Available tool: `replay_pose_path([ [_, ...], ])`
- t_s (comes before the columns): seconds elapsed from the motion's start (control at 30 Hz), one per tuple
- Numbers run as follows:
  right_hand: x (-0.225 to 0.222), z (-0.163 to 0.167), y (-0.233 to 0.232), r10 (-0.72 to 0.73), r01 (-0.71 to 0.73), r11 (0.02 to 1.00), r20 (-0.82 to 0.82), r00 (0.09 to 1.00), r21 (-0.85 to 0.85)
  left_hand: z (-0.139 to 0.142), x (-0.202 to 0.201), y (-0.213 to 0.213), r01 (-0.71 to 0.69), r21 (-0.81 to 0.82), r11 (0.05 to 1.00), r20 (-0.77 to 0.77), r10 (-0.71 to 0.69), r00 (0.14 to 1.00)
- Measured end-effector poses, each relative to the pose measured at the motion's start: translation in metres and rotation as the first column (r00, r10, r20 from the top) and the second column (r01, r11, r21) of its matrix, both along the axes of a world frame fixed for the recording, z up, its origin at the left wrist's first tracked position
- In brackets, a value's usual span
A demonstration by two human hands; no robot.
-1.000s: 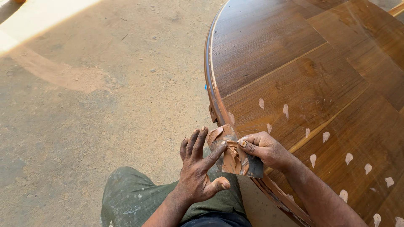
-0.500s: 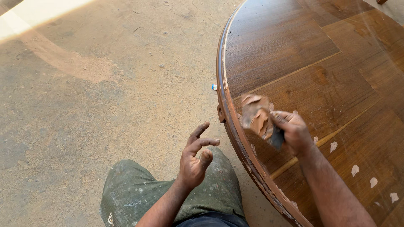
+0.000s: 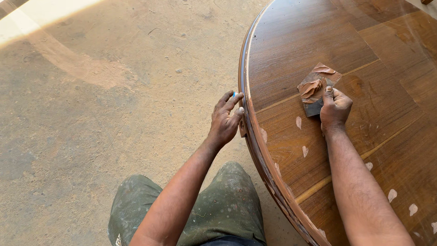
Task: The person kneels beside a round wooden table top and applies wood filler to dents and holes on its surface using a small scraper, spreading and smoothing filler over each damaged spot while steadying the table edge with the other hand.
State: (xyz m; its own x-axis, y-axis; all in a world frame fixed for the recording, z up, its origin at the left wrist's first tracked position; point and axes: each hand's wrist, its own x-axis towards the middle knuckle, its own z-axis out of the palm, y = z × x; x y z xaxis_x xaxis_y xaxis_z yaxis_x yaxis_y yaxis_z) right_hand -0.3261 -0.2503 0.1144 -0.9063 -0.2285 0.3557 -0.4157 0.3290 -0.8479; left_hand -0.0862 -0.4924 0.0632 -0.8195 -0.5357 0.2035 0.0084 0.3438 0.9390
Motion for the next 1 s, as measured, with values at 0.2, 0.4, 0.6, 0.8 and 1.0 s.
replay_pose_path([
  [0.2, 0.004, 0.005, -0.001, 0.023, -0.024, 1.0, -0.004, 1.0, -0.004, -0.005, -0.042, -0.018, -0.013, -0.186, 0.983, 0.092, 0.03, 0.995],
  [0.4, 0.01, 0.01, -0.003, -0.012, 0.015, 0.995, -0.034, 0.999, 0.095, -0.014, -0.055, -0.024, 0.015, -0.351, 0.936, 0.172, 0.048, 0.984],
  [0.6, 0.01, 0.01, -0.003, -0.001, 0.002, 0.998, -0.02, 1.0, 0.068, -0.016, -0.036, -0.016, -0.011, -0.674, 0.739, 0.109, 0.114, 0.987],
  [0.8, 0.01, 0.008, -0.002, -0.001, 0.002, 0.997, -0.019, 1.0, 0.073, -0.004, -0.034, -0.027, -0.035, -0.634, 0.772, 0.137, 0.156, 0.978],
  [1.0, 0.01, 0.009, -0.002, -0.009, 0.01, 0.997, -0.014, 1.0, 0.071, 0.006, -0.057, -0.032, 0.04, -0.503, 0.864, 0.192, 0.066, 0.979],
])
